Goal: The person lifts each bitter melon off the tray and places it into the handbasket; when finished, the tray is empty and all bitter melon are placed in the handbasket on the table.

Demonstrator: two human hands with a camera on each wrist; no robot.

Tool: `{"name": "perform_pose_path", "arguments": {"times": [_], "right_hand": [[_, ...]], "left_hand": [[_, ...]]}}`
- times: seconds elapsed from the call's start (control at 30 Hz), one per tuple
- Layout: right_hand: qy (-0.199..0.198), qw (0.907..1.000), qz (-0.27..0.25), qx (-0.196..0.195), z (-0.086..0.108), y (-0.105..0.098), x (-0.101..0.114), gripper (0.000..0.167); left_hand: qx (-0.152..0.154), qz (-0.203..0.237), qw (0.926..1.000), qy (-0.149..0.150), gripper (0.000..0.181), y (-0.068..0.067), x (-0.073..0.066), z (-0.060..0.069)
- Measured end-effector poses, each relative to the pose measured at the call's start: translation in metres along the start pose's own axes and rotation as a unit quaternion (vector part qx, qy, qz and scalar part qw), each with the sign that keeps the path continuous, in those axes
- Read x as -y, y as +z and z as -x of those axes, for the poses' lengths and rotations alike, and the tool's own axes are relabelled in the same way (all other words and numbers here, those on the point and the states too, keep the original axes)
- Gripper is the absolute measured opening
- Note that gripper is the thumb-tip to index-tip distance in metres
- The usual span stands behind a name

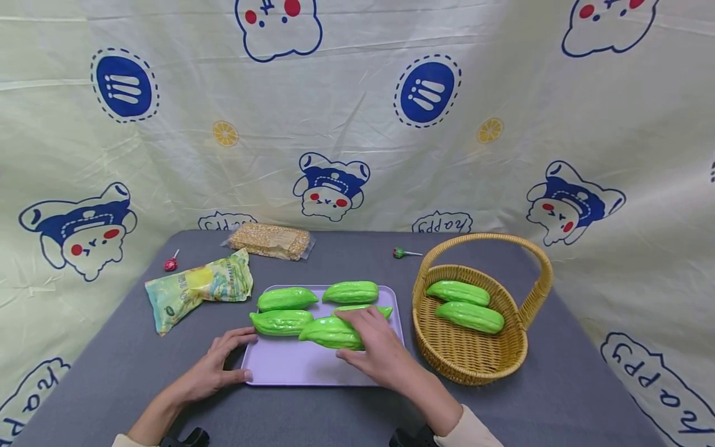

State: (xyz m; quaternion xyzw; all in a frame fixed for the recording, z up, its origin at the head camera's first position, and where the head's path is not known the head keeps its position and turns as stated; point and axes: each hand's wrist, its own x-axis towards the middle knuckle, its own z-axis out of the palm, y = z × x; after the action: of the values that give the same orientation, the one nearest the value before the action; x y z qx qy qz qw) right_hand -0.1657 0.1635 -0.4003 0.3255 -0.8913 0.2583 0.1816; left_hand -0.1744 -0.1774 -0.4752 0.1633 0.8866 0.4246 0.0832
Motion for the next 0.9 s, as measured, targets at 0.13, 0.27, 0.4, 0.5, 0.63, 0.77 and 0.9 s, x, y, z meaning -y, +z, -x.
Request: {"name": "perform_pose_path", "arguments": {"times": [0.13,0.27,0.4,0.5,0.63,0.77,0.9], "right_hand": [[0.002,0.9996,0.019,-0.019,0.009,-0.015,-0.009,0.064],[0.011,0.9990,0.024,-0.036,0.019,-0.028,-0.017,0.064],[0.016,0.9982,0.029,-0.049,0.028,-0.040,-0.026,0.064],[0.025,0.9975,0.039,-0.053,0.035,-0.049,-0.032,0.065],[0.038,0.9960,0.060,-0.055,0.044,-0.061,-0.041,0.068],[0.047,0.9945,0.076,-0.054,0.052,-0.071,-0.050,0.069],[0.066,0.9921,0.092,-0.054,0.060,-0.077,-0.059,0.068]], "left_hand": [[0.002,0.003,1.0000,-0.007,0.062,0.000,-0.001,0.000],[0.005,0.010,0.9999,-0.013,0.062,0.000,-0.001,0.000],[0.006,0.013,0.9998,-0.016,0.062,0.000,-0.001,0.000],[0.005,0.010,0.9998,-0.014,0.062,0.000,0.000,0.000],[0.004,0.011,0.9998,-0.014,0.062,0.000,0.000,-0.001],[0.004,0.012,0.9998,-0.017,0.062,0.000,0.000,-0.001],[0.003,0.012,0.9997,-0.019,0.062,-0.001,0.000,-0.001]]}}
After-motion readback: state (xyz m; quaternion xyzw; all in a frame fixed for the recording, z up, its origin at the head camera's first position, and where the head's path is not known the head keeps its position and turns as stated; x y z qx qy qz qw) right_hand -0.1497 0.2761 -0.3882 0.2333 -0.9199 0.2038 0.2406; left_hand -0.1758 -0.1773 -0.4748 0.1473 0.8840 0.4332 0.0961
